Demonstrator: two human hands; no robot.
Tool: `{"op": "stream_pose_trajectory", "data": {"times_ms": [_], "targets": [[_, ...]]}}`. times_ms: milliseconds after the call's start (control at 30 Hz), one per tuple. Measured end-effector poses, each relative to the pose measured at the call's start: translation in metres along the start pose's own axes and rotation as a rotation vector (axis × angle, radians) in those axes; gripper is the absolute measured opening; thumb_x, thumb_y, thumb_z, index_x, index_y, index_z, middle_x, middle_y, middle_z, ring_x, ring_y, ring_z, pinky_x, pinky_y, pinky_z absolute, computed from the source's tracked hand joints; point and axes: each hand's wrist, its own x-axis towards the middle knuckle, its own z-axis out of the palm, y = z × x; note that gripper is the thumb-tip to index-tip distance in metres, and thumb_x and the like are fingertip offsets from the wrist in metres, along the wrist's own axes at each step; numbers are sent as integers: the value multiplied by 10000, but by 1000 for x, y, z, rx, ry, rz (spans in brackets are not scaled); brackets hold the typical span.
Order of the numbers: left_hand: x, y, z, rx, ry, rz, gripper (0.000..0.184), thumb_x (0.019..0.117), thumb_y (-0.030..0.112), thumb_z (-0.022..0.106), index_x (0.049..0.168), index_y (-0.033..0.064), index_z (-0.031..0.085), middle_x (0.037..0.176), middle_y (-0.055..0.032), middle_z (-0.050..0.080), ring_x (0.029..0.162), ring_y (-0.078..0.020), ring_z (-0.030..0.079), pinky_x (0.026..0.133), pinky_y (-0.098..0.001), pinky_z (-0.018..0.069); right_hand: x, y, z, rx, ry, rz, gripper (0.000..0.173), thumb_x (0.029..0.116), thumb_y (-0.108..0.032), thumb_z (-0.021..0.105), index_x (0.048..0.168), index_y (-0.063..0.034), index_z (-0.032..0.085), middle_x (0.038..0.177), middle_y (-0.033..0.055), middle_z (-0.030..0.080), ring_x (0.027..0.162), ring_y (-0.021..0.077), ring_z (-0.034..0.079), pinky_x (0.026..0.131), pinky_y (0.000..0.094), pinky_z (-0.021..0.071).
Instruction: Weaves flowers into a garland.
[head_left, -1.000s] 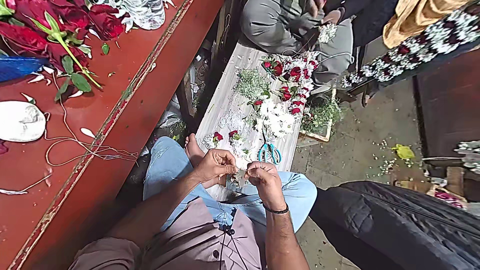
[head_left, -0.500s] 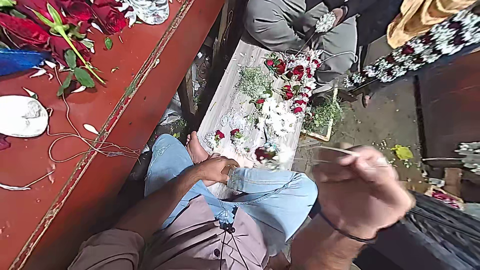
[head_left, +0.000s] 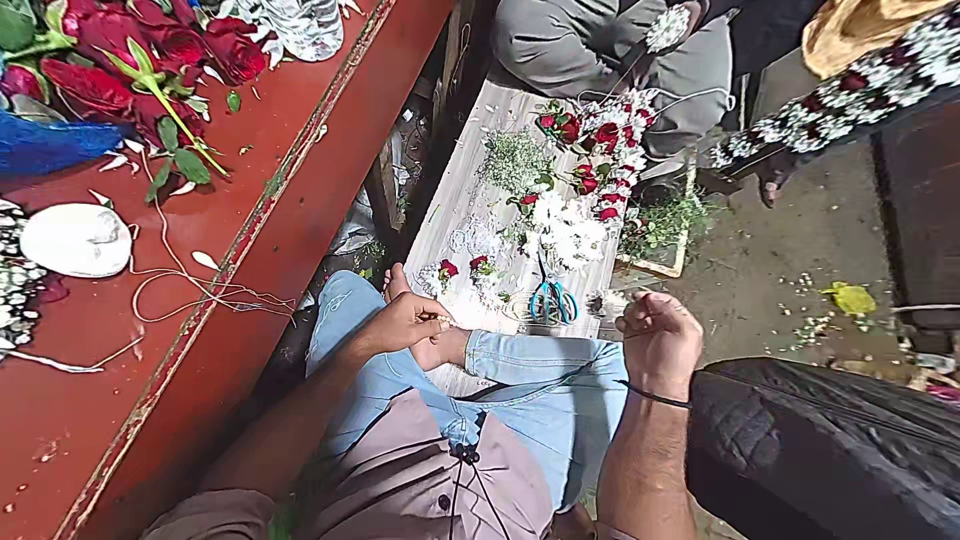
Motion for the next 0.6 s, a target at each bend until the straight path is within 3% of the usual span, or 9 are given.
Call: {"op": "stream_pose_trajectory", "data": {"times_ms": [100,200,400,533,600], "targets": [[-8,6,-9,-51,8,19,181,1004,106,618,1065,1,753,867,-43,746,757,-93,702,767,-283,608,6,47,-11,-17,132,49,230,1036,-133,486,878,-118,652,643,-54,582,489,51,480,469,219,431],[-12,10,-17,25,46,10,169,1000,144,627,1008,30,751,839,-10,728,737,-62,680,741,-261,592,11,64,-19,10,148,74,243,1034,-139,472,861,-129,643,625,-59,566,480,55,469,455,226,417],[-15,10,-16,86,147,-48,154,960,112,641,1031,65,769,844,-17,728,692,-84,651,678,-272,571,3,39,-22,68,150,61,261,1037,-139,447,852,-150,631,622,-61,553,482,50,470,454,215,412],[-13,15,-11,62,135,-64,251,933,85,649,1169,63,730,923,-43,738,800,-113,687,770,-308,592,2,24,-29,77,173,22,248,1030,-150,457,858,-162,635,626,-63,552,486,60,475,461,224,420],[-11,17,-8,78,144,-56,270,920,83,639,1173,63,730,899,-35,723,793,-114,678,758,-310,587,1,20,-32,67,166,15,238,1029,-164,466,869,-171,642,638,-66,561,490,59,477,464,224,423]]}}
